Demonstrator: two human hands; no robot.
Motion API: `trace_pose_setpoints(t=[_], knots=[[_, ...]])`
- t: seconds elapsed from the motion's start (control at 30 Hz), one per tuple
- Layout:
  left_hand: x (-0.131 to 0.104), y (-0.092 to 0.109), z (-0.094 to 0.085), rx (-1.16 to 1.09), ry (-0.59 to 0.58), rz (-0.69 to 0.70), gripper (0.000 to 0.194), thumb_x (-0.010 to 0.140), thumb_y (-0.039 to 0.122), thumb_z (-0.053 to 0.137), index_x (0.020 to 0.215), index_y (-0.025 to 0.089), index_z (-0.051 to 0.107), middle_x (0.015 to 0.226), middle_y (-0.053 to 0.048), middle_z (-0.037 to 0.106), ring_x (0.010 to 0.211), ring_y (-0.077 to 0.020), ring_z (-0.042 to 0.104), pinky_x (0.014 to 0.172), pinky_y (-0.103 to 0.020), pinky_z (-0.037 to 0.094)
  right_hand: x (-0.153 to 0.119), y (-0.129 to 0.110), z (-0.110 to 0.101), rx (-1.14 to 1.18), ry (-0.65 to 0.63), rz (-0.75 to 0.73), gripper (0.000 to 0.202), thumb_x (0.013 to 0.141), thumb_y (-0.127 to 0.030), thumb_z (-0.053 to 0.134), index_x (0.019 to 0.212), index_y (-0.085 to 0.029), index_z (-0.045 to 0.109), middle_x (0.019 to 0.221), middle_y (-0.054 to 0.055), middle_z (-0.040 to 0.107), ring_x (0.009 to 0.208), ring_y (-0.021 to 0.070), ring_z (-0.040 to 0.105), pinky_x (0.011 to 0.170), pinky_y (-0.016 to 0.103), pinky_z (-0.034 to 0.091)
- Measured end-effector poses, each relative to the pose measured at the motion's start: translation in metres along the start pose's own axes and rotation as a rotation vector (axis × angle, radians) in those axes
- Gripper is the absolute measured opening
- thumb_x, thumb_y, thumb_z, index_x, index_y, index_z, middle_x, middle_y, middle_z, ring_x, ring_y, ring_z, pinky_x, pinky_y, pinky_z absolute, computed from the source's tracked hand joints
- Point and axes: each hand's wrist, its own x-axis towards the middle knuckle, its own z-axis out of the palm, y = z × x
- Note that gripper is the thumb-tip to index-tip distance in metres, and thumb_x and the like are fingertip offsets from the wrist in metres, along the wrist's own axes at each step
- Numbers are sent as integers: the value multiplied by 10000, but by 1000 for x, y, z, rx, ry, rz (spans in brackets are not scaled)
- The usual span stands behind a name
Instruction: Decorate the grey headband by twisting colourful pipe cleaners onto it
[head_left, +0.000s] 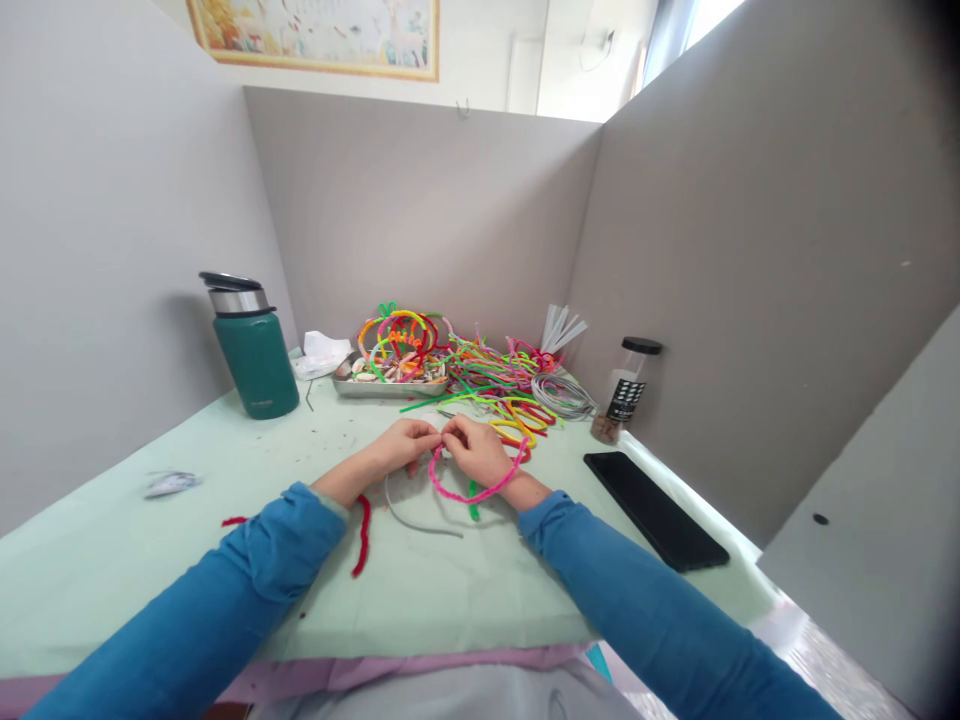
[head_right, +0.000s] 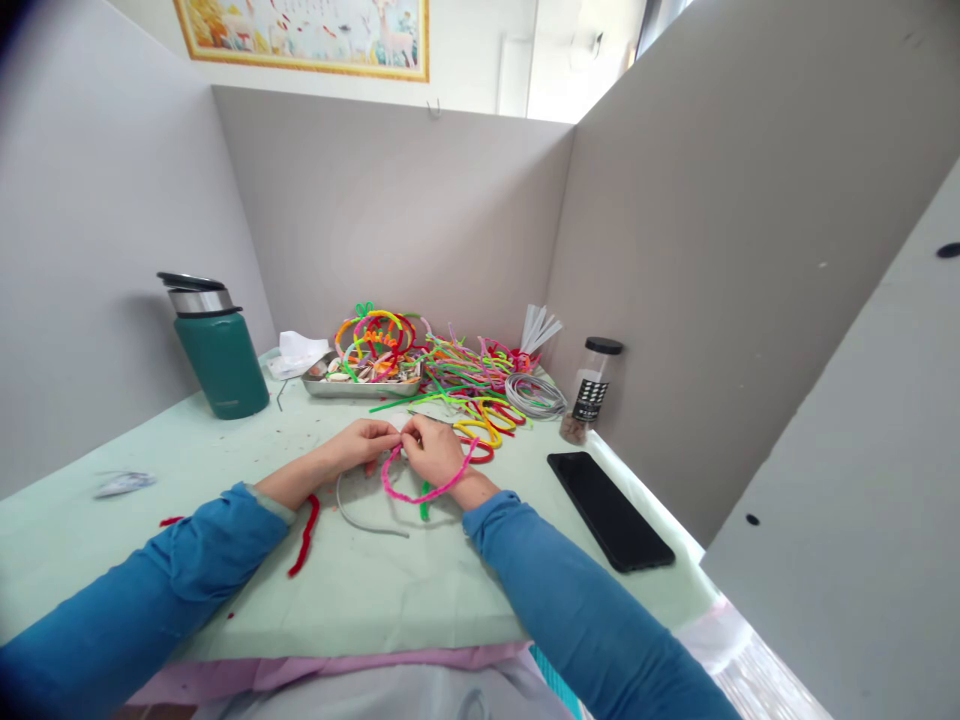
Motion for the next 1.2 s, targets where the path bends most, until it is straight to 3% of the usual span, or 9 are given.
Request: trace_pose_setpoints(t=[1.2], knots=[[0, -2, 0, 5, -8, 19, 382, 711, 530, 523, 705, 149, 504, 487, 62, 437, 341, -54, 404, 351, -172, 275, -1, 0, 1, 18, -15, 42, 103, 810, -214, 466, 768, -180, 553, 681, 1, 587, 630, 115, 510, 610, 232, 351]])
